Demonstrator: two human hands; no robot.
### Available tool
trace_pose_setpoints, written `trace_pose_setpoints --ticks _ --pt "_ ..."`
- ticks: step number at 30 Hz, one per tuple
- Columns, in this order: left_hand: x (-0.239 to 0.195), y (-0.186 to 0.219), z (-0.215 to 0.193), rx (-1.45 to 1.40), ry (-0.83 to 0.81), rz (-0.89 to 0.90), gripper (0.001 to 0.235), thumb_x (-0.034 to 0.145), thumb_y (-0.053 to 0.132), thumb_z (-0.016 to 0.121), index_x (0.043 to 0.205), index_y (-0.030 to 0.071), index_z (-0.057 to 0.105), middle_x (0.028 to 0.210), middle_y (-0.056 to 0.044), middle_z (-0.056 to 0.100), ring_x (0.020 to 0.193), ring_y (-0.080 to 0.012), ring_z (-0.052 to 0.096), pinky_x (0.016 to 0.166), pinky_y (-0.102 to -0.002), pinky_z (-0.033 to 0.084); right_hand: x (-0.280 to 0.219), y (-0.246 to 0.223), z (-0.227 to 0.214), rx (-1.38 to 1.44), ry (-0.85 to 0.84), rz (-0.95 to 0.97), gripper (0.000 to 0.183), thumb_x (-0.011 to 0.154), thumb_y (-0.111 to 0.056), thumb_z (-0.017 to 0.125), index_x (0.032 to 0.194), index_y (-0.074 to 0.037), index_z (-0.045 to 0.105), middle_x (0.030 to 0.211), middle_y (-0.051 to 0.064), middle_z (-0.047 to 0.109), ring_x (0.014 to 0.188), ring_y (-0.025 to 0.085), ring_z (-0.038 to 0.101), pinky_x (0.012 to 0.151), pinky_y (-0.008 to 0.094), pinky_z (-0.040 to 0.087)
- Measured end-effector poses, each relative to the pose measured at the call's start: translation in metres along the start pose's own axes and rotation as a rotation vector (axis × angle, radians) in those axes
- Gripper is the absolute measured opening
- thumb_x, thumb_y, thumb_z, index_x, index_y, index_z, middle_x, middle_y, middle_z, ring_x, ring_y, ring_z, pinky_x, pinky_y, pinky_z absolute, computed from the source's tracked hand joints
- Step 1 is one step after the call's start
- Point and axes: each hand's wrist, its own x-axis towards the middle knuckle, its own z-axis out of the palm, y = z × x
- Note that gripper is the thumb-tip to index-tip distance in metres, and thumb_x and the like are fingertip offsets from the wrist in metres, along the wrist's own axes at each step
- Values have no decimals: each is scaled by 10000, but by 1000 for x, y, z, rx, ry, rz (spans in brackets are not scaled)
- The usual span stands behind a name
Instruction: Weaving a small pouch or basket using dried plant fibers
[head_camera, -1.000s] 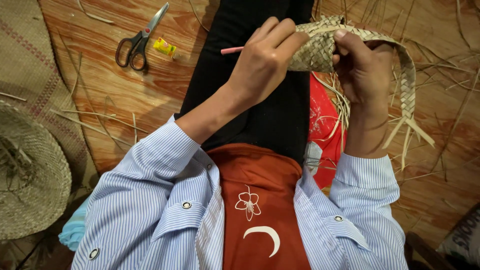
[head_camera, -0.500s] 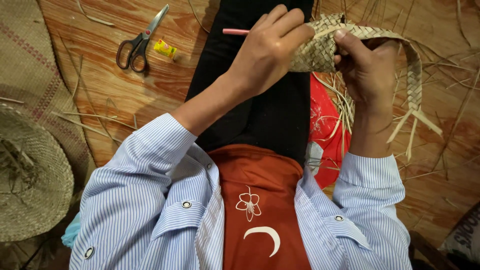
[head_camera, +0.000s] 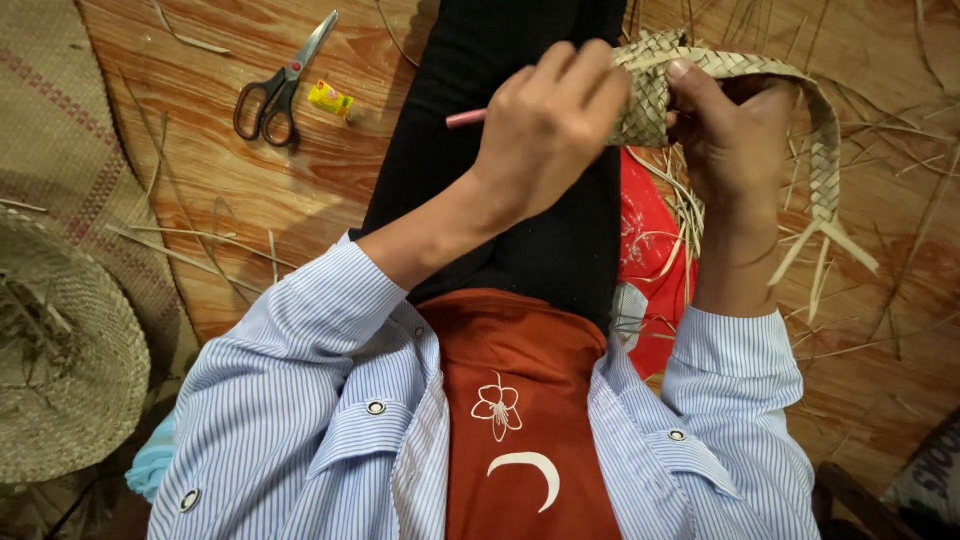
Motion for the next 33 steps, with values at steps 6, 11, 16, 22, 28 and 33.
trace_pose_setpoints --ticks 6,11,16,22,28,33 --pt "8 8 -12 224 71 167 156 762 52 453 625 115 494 716 -11 453 598 -161 431 453 -254 297 -8 -7 4 -200 -9 -92 168 791 -112 659 718 -109 508 671 -6 534 545 61 489 450 184 416" --pt "6 1 0 197 3 73 92 757 102 460 675 131 487 711 -11 425 616 -157 431 441 -257 334 0 1 1 -200 -10 -151 186 787 -91 673 727 -107 497 676 2 529 559 73 476 443 218 383" --pt "-4 -14 15 -604 -80 -248 115 732 -26 538 800 65 527 731 -40 453 662 -224 508 543 -329 388 -1 -2 2 -48 -63 -115 246 765 -72 664 765 -104 419 617 5 422 487 87 388 386 232 296" --pt "-9 -17 38 -963 -148 -480 123 707 -35 580 750 81 581 685 26 466 568 -76 438 498 -212 327 3 -1 -1 -23 -87 -97 216 752 -93 675 752 -103 459 647 -18 439 548 70 401 445 223 303" --pt "-23 -25 66 -1438 -206 -692 61 745 47 564 787 30 605 719 2 601 661 -52 523 612 -162 408 4 0 -1 -22 -121 -110 222 751 -106 686 820 -87 476 721 0 492 613 78 450 484 214 354" --pt "-29 -25 71 -1510 -225 -817 65 744 41 566 789 16 606 707 -5 602 618 -31 496 554 -141 374 -3 -12 6 -149 -98 -69 191 759 -120 683 732 -106 494 652 -23 490 555 62 443 467 203 349"
